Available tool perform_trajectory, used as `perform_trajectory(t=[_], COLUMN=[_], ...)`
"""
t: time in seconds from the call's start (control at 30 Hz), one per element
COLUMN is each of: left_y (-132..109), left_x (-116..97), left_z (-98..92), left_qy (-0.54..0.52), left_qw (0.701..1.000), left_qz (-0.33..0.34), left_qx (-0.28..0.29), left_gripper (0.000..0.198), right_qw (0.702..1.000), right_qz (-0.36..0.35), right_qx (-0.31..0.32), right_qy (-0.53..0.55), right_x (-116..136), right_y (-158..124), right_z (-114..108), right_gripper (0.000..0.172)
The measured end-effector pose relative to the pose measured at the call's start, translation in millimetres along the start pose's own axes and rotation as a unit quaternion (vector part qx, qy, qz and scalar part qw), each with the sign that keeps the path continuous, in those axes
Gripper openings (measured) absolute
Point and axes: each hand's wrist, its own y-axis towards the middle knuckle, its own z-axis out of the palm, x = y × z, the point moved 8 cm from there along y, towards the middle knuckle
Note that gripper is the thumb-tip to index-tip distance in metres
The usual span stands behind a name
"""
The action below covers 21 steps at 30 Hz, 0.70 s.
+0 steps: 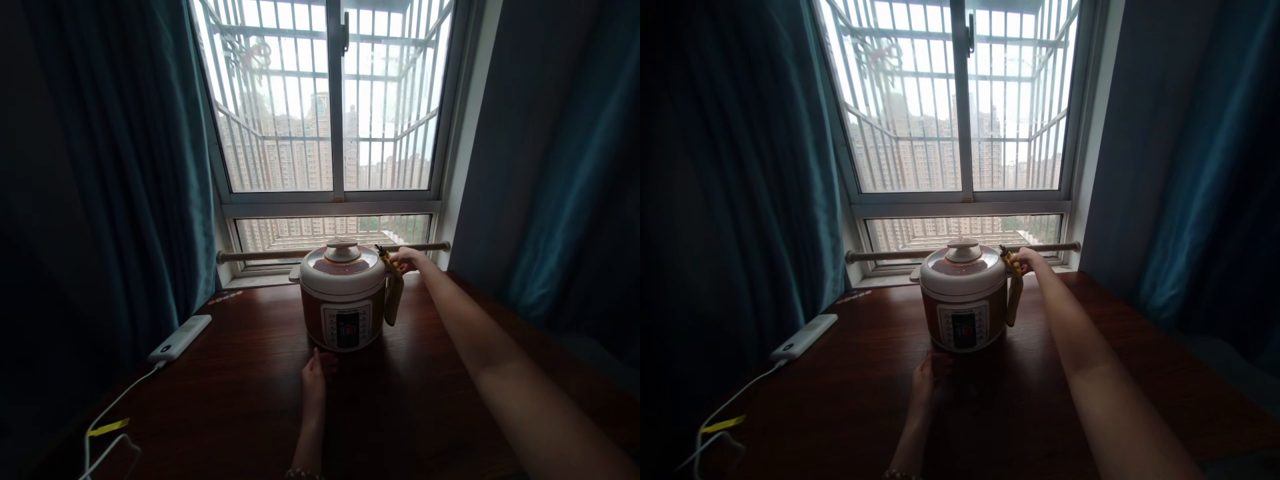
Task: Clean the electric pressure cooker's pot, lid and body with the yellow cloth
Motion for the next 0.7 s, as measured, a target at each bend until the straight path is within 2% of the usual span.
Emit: perform_trajectory(t=[0.13,0.27,0.43,0.7], left_y=[-3,-4,-3,-3], left_x=[-2,-2,-2,-5], left_z=[2.7,3.1,3.5,4.2], left_qy=[0.002,0.004,0.005,0.005], left_qw=[1.0,1.0,1.0,1.0], left_qz=[0.001,0.005,0.01,0.016], left_qx=[0.006,0.002,-0.002,-0.001], left_gripper=[0.069,0.07,0.07,0.067], right_qw=[0.999,0.998,0.996,0.993], right_qz=[0.019,0.021,-0.002,-0.048], right_qx=[0.033,0.035,0.034,0.042], right_qy=[-0.029,-0.056,-0.08,-0.103], right_x=[4,9,14,20], right_y=[8,17,25,17], right_z=[-1,3,7,8], right_gripper=[0.027,0.027,0.028,0.022])
